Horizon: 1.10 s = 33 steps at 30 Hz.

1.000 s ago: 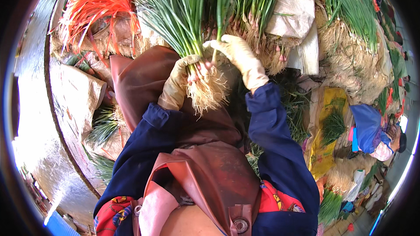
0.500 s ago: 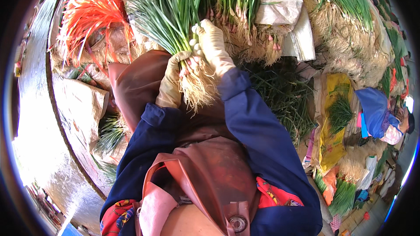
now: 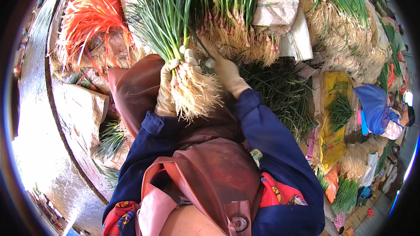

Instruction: The person sorts scallions into bunches and secures them with red plastic ties.

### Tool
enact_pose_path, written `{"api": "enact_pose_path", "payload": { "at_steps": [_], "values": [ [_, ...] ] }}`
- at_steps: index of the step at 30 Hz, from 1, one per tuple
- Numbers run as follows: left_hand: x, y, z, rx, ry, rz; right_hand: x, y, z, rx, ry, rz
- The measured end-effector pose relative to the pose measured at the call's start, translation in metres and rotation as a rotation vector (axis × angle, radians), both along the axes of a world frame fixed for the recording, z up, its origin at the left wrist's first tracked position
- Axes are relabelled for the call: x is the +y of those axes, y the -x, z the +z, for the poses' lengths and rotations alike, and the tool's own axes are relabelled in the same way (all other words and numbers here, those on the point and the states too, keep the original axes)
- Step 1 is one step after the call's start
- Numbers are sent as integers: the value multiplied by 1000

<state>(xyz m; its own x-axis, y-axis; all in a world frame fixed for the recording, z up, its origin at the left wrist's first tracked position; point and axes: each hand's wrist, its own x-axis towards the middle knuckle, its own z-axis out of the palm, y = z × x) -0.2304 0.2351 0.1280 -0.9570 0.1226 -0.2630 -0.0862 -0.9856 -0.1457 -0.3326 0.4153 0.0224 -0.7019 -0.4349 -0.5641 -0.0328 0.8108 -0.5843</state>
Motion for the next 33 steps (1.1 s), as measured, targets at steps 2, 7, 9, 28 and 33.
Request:
{"api": "enact_pose_path", "payload": {
  "at_steps": [2, 7, 9, 28, 33],
  "values": [
    [-4, 0, 4, 90, 114, 14, 26, 0, 14, 168, -279, 513],
    [-8, 6, -11, 103, 4, -61, 4, 59, 64, 238, 165, -100],
    [-7, 9, -24, 133, -50, -68, -29, 102, 71, 444, -39, -77],
    [-9, 15, -58, 352, 16, -266, -15, -4, 110, 356, 283, -23],
    [-1, 9, -47, 226, 72, -203, -20, 27, 73, -589, 785, -376]
  ]
}}
